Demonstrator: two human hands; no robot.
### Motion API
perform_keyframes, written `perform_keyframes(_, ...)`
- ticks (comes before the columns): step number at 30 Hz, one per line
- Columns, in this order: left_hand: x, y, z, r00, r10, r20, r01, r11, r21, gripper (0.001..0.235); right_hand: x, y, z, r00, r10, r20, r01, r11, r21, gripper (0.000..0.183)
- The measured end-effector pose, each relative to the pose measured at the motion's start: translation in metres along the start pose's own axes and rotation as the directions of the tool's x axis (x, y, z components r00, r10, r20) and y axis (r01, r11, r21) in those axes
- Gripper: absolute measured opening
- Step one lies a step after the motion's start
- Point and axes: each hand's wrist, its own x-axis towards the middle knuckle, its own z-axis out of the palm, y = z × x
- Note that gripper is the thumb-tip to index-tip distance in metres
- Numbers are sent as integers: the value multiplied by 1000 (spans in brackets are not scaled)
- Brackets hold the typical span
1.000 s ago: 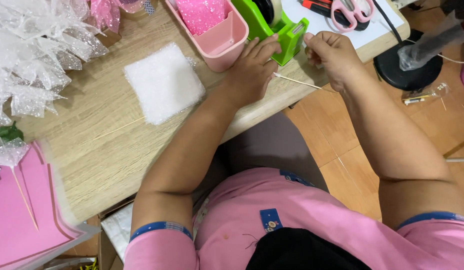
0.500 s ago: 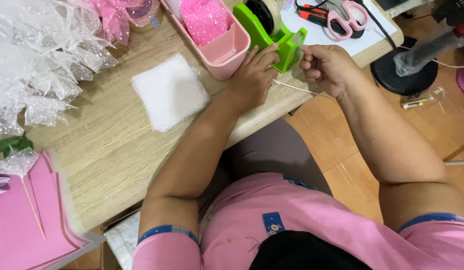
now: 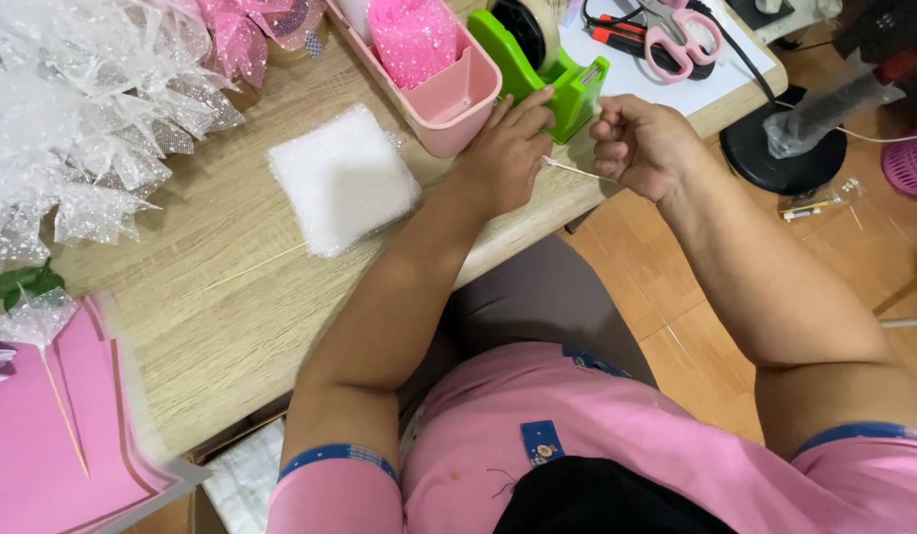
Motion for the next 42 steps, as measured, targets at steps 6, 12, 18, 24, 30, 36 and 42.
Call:
perform_keyframes(6, 1, -3, 1, 1000, -10, -25, 7, 996, -83, 10, -39, 12, 15, 994, -110, 4, 109, 990, 88, 30)
perform_keyframes(12, 5, 32, -29, 946, -23, -324, -33, 985, -167, 9, -126, -8, 28, 717, -526, 456, 654, 735, -181, 38)
perform_keyframes(18, -7, 74, -110, 810, -546, -215, 392, 776, -494, 16, -160, -20, 82, 352, -390, 851, 926, 278, -256, 16)
perform_keyframes(24, -75, 29, -162, 725, -576, -377, 247, 729, -638, 13, -99, -8, 152, 246, -458, 854, 927, 368, -70, 11)
perform_keyframes(30, -129, -10, -180, 470, -791, -390, 391, 583, -712, 12, -41, 6, 236, 314, -148, 938, 872, 436, -223, 9)
perform_keyframes(36, -134, -19, -187, 329, -850, -412, 555, 527, -643, 14, 11, 20, 263, 336, -149, 930, 812, 545, -207, 17)
perform_keyframes(42, -121, 3, -197, 264, -931, -250, 570, 360, -738, 14, 40, 41, 247, 343, -246, 907, 799, 583, -144, 18)
